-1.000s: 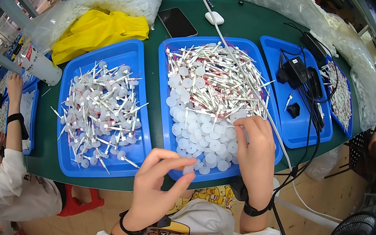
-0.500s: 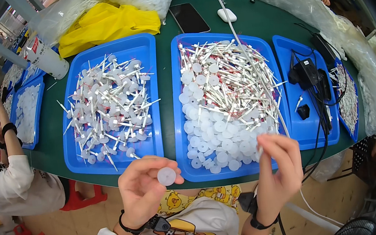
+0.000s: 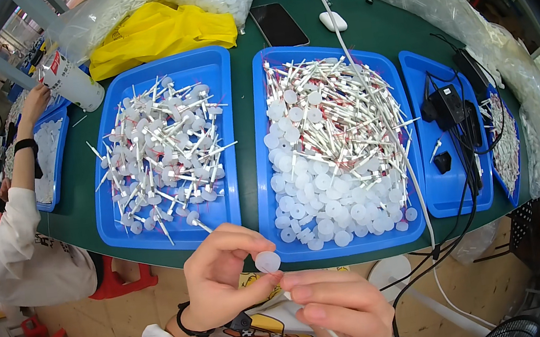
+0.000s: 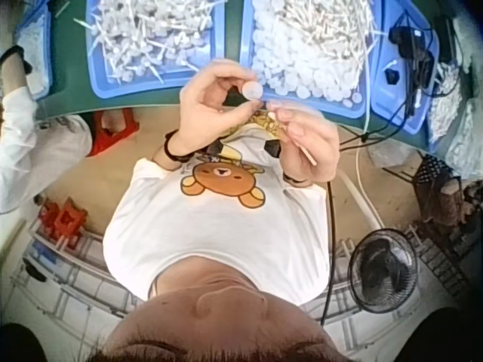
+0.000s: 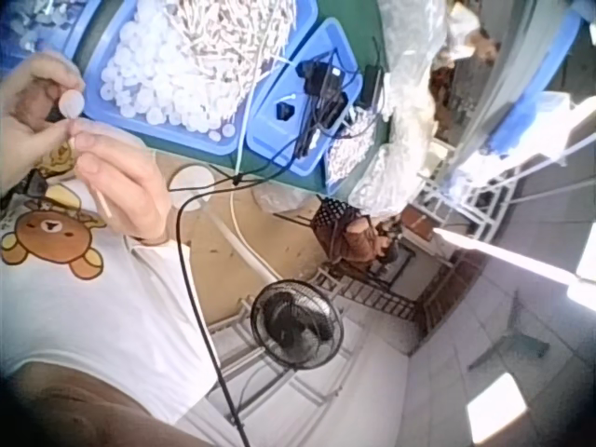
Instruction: The person repeatedly picks up small white circular discs and thin white sticks from blue trays, inserts the sticks into the discs, and places the assembled units into a tray. The process is continuous and repetitive throughout the clip.
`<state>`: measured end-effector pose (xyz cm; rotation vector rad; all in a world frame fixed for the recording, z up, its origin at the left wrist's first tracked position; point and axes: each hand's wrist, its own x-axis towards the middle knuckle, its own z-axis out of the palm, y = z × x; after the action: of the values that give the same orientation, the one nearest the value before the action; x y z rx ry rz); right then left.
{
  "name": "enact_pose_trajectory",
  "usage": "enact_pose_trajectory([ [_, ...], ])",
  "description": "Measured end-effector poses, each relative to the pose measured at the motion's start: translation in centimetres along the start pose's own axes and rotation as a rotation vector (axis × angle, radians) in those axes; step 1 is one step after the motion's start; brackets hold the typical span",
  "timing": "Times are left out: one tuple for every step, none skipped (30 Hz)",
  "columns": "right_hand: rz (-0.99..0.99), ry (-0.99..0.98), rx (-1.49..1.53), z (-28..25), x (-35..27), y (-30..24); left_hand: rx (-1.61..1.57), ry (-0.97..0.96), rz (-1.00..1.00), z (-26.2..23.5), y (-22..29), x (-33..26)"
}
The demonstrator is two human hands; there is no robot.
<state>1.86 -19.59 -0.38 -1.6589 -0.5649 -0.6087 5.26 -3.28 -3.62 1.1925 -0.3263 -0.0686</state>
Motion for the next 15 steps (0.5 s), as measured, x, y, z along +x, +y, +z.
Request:
enact_pose_trajectory([
  [0.012, -0.016, -0.024, -0.01, 0.06, -0.13, 0.011, -0.012, 0.016, -0.08, -0.08, 0.01],
  [0.025, -0.033, -0.048, -0.02, 0.09, -0.19, 0.022, -0.025, 0.032, -0.14, -0.11, 0.03],
  [0.039, -0.022, -0.058, -0.06, 0.08, -0.19, 0.025, -0.024, 0.017, -0.22, -0.05, 0.00],
  [0.053, -0.012, -0.067, -0.14, 0.04, -0.15, 0.029, -0.024, 0.002, -0.32, 0.05, -0.09],
  [0.068, -0.002, -0.077, -0.19, 0.02, -0.10, 0.033, -0.023, -0.012, -0.39, 0.12, -0.13],
  [0.077, 0.009, -0.080, -0.21, 0.04, -0.03, 0.040, -0.027, -0.011, -0.41, 0.18, -0.05],
  [0.086, 0.020, -0.082, -0.19, 0.05, 0.06, 0.048, -0.031, -0.010, -0.46, 0.26, 0.02],
  [0.095, 0.031, -0.084, -0.18, 0.05, 0.14, 0.057, -0.035, -0.009, -0.48, 0.29, 0.07],
  [0.106, 0.042, -0.093, -0.18, 0.03, 0.21, 0.053, -0.036, -0.004, -0.47, 0.27, 0.08],
  [0.116, 0.053, -0.102, -0.18, 0.02, 0.26, 0.050, -0.037, 0.001, -0.44, 0.23, 0.10],
  [0.127, 0.064, -0.111, -0.18, 0.02, 0.30, 0.046, -0.038, 0.006, -0.41, 0.21, 0.13],
  [0.126, 0.063, -0.117, -0.22, 0.04, 0.33, 0.033, -0.034, -0.011, -0.38, 0.20, 0.14],
  [0.125, 0.061, -0.122, -0.27, 0.05, 0.37, 0.020, -0.029, -0.028, -0.35, 0.20, 0.09],
  [0.124, 0.059, -0.127, -0.33, 0.07, 0.40, 0.008, -0.025, -0.045, -0.33, 0.21, 0.08],
  [0.102, 0.030, -0.143, -0.43, 0.17, 0.46, 0.032, -0.023, -0.044, -0.33, 0.21, 0.12],
])
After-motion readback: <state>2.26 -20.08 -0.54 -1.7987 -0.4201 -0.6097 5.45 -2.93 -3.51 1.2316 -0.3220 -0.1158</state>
